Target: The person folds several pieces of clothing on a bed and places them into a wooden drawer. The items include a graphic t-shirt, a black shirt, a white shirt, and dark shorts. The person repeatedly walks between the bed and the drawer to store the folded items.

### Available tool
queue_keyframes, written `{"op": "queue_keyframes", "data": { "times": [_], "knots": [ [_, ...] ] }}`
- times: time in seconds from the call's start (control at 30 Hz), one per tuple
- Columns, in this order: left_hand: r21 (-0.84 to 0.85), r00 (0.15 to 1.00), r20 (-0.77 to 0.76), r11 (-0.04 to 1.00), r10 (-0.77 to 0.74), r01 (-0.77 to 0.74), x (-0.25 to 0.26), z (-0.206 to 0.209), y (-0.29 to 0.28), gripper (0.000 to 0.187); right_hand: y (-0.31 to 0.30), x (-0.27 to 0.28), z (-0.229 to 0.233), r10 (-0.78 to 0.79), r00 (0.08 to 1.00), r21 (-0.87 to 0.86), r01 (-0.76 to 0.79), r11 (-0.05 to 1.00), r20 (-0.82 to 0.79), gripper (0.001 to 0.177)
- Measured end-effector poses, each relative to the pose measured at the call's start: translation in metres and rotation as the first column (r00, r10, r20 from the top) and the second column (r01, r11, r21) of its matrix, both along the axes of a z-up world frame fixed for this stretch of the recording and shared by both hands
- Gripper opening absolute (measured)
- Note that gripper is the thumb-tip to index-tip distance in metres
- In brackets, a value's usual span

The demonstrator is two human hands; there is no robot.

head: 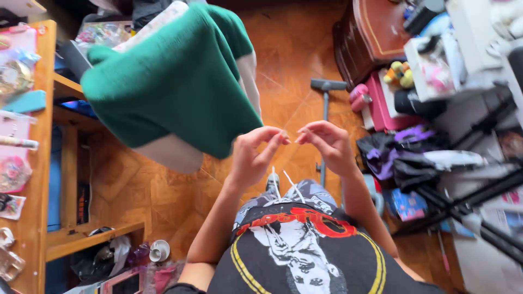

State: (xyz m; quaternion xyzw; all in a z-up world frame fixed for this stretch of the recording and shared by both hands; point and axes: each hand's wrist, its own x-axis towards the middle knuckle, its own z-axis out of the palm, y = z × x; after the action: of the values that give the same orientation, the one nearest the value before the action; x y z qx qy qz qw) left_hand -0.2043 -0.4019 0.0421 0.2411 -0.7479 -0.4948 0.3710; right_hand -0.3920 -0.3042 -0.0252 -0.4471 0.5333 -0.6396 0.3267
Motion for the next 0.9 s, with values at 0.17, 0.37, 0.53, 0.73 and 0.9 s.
{"op": "queue_keyframes", "data": {
  "times": [0.17, 0.37, 0.53, 0.73, 0.9],
  "knots": [
    [0.077, 0.998, -0.055, 0.996, -0.042, 0.046, -0.074, -0.012, -0.089, 0.013, -0.087, -0.063, 0.002, -0.114, 0.993, 0.064, 0.112, 0.992, 0.027, 0.009],
    [0.108, 0.998, -0.058, 0.994, 0.028, -0.022, -0.174, -0.03, -0.215, 0.012, -0.223, -0.171, -0.008, -0.04, 0.996, 0.05, 0.044, 0.998, -0.075, 0.011],
    [0.091, 0.986, -0.064, 0.985, 0.153, -0.147, -0.247, -0.032, -0.315, 0.013, -0.341, -0.242, 0.01, 0.123, 0.987, 0.035, -0.12, 0.992, -0.106, 0.01],
    [0.184, 0.952, -0.036, 0.939, 0.303, -0.292, -0.316, -0.025, -0.419, 0.014, -0.475, -0.324, 0.015, 0.239, 0.961, 0.03, -0.237, 0.971, -0.138, 0.012],
    [0.206, 0.931, -0.02, 0.913, 0.364, -0.352, -0.366, -0.039, -0.519, 0.014, -0.58, -0.378, 0.0, 0.253, 0.962, 0.045, -0.249, 0.967, -0.103, 0.013]
  ]
}}
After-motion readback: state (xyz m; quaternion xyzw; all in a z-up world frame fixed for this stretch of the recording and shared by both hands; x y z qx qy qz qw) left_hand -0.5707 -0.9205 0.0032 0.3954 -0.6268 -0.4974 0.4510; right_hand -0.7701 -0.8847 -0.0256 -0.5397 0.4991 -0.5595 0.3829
